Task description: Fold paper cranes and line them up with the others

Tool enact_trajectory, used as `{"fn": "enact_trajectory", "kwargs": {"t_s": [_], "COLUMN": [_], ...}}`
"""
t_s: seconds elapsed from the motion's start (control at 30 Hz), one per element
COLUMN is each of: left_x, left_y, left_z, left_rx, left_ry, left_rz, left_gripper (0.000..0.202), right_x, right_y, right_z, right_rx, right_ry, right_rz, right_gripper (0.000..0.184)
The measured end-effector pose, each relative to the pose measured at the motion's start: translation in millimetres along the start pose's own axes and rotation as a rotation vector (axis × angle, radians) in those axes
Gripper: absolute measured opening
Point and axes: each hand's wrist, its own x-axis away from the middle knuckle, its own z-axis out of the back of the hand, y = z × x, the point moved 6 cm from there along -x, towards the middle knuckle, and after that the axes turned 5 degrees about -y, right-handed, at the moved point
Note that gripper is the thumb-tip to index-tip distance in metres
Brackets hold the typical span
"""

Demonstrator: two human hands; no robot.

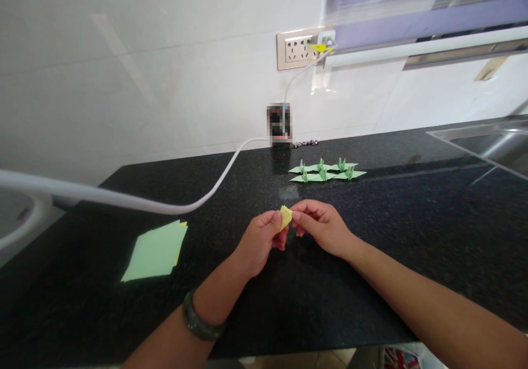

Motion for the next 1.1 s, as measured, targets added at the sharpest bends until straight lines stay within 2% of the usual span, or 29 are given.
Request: {"fn": "enact_trajectory", "kwargs": {"t_s": [0.23, 0.37, 0.43, 0.6, 0.77, 0.9, 1.0, 1.1], "left_x": [2, 7, 11, 12, 11, 14, 15, 14], "left_y": [9, 20, 26, 29, 30, 39, 41, 39], "left_z": [7.2, 17.5, 18.0, 9.6, 9.5, 5.9, 3.2, 2.9], "left_rx": [-0.354, -0.462, -0.556, -0.677, -0.739, -0.886, -0.942, -0.926], "left_ry": [0.138, 0.325, 0.371, 0.28, 0.284, 0.285, 0.268, 0.246], "left_rz": [-0.109, -0.263, -0.342, -0.405, -0.42, -0.484, -0.5, -0.493], "left_gripper": [0.029, 0.022, 0.018, 0.019, 0.017, 0.015, 0.016, 0.013], "right_x": [-1, 3, 5, 6, 6, 7, 7, 5], "right_y": [5, 1, -2, -7, -13, -17, -15, -7], "right_z": [0, 3, 5, 6, 1, -1, -2, 3], "right_rx": [0.061, 0.273, 0.412, 0.602, 0.63, 0.606, 0.571, 0.494], "right_ry": [0.052, 0.122, 0.161, 0.191, 0.116, 0.093, 0.08, 0.133], "right_rz": [0.016, 0.091, 0.136, 0.198, 0.278, 0.294, 0.274, 0.189], "right_gripper": [0.01, 0.011, 0.013, 0.016, 0.015, 0.014, 0.013, 0.011]}}
